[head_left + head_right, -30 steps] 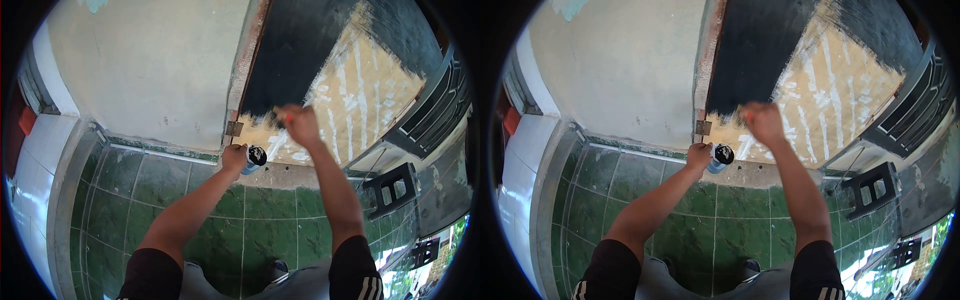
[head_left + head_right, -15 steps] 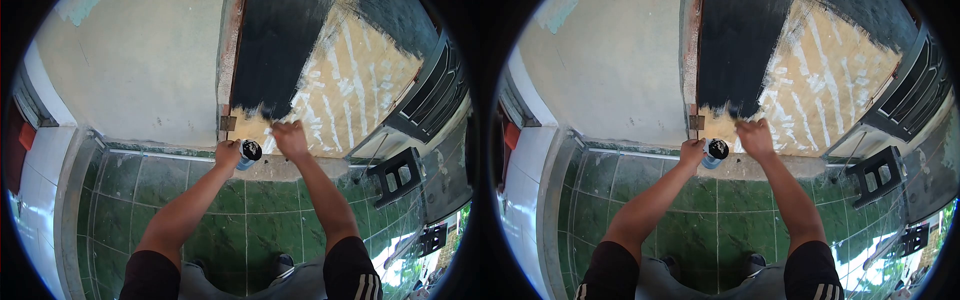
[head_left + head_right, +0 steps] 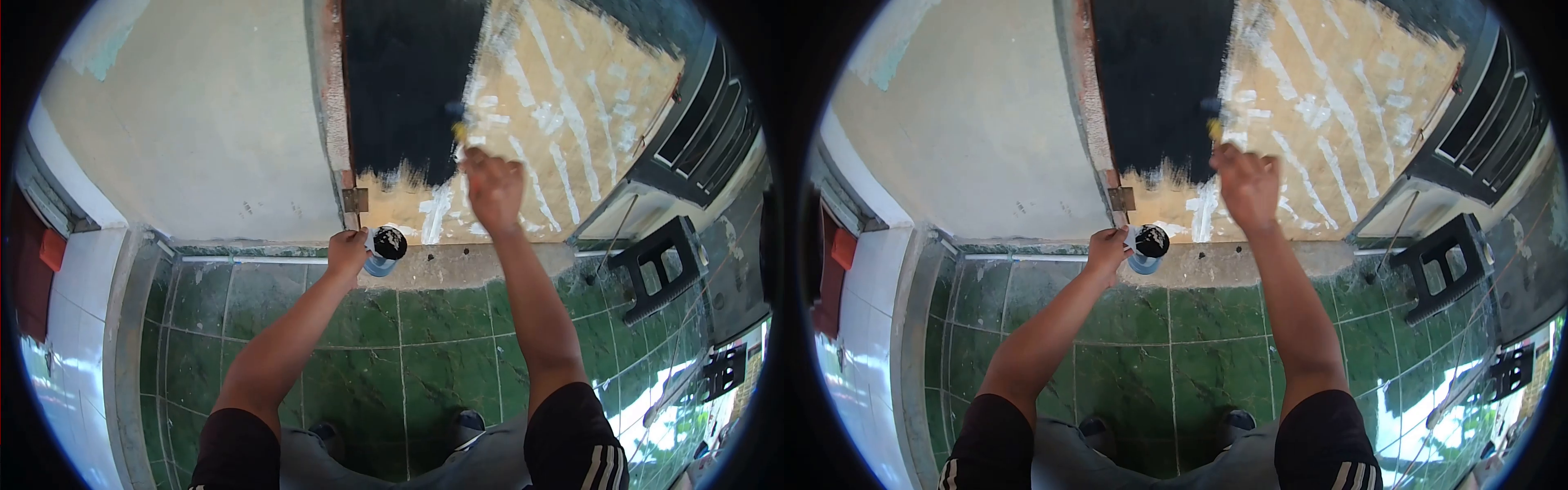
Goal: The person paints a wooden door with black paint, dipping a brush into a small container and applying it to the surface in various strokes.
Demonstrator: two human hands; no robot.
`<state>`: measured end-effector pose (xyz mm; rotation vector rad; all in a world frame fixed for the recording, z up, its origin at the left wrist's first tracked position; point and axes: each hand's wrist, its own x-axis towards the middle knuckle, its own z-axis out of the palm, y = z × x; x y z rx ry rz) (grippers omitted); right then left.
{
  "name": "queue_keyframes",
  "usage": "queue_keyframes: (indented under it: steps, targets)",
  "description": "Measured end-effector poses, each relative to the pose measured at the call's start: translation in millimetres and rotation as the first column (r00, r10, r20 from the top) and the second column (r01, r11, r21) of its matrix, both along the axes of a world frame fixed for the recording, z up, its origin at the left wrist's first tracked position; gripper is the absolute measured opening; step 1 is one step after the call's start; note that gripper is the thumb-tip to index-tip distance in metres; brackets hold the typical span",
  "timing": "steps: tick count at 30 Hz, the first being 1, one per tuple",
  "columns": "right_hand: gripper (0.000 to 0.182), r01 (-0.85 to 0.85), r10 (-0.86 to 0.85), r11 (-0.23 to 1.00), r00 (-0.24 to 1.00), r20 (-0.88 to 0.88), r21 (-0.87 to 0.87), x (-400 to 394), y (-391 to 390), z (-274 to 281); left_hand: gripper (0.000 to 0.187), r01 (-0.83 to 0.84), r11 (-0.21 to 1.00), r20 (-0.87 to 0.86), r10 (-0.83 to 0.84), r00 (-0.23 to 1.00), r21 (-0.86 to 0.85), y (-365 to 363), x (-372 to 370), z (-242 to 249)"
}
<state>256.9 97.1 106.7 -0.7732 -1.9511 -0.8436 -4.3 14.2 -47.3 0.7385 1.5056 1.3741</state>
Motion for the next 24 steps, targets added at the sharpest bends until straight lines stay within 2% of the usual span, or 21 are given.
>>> queue_keyframes:
  steps: [1, 2, 3, 4, 6, 8, 10, 12, 14, 16, 17, 20, 23, 24]
  targets:
    - [0.017, 0.063, -0.054, 0.991, 0.996, 0.075, -0.117, -1, 0, -28, 0.031, 0.002, 1.0, -0.007, -0.002, 1.0, -0.009, 0, 0, 1]
    - [0.016, 0.017, 0.007, 0.985, 0.991, 0.136, -0.175, 3, 4, -62, 0.03, 0.001, 1.0, -0.013, -0.002, 1.0, -0.017, 1, 0, 1]
    - [0.017, -0.012, 0.079, 0.952, 0.975, 0.206, -0.306, 4, -5, -83, 0.03, 0.009, 1.0, -0.023, -0.009, 1.0, -0.019, 1, 1, 0]
    - [0.017, 0.062, 0.102, 0.891, 0.938, 0.332, -0.451, 6, -12, -98, 0.03, 0.014, 1.0, -0.031, -0.014, 0.999, -0.02, 1, 2, 0]
    - [0.017, 0.219, 0.152, 0.784, 0.839, 0.522, -0.58, 7, -18, -112, 0.03, 0.024, 1.0, -0.041, -0.024, 0.999, -0.018, 2, 3, 3]
    - [0.019, 0.227, 0.129, 0.771, 0.859, 0.495, -0.595, 9, -9, -105, 0.029, 0.027, 0.999, -0.038, -0.028, 0.999, -0.02, 0, 6, 6]
    - [0.023, 0.217, 0.086, 0.791, 0.886, 0.456, -0.572, 6, 0, -73, 0.029, 0.017, 1.0, 0.011, -0.017, 1.0, 0.001, -3, 11, 9]
    - [0.024, 0.066, 0.061, 0.869, 0.969, 0.238, -0.491, 2, 7, -23, 0.03, 0.013, 1.0, 0.022, -0.013, 1.0, 0.011, -3, 13, 11]
    - [0.021, -0.138, 0.127, 0.941, 0.99, -0.056, -0.308, -2, -7, 35, 0.03, 0.025, 1.0, -0.009, -0.025, 1.0, -0.001, -3, 15, 10]
    - [0.019, -0.156, 0.147, 0.988, 0.958, -0.244, -0.018, -6, -14, 61, 0.03, 0.016, 1.0, -0.021, -0.015, 1.0, 0.005, -5, 17, 13]
    - [0.02, -0.122, 0.132, 0.991, 0.953, -0.272, 0.054, -9, -18, 68, 0.03, 0.011, 1.0, -0.027, -0.011, 1.0, 0.004, -7, 18, 13]
    - [0.018, -0.083, 0.082, 0.997, 0.98, -0.184, 0.006, -17, -15, 43, 0.029, -0.004, 1.0, -0.019, 0.004, 1.0, 0.003, -7, 16, 9]
    - [0.018, -0.004, 0.029, 0.973, 0.994, 0.106, -0.23, -19, -2, -42, 0.029, 0.0, 1.0, -0.002, 0.0, 1.0, 0.026, -6, 13, 5]
    - [0.017, -0.058, 0.111, 0.95, 0.982, 0.155, -0.307, -17, -9, -61, 0.029, -0.004, 1.0, 0.006, 0.003, 1.0, 0.029, -7, 13, 6]
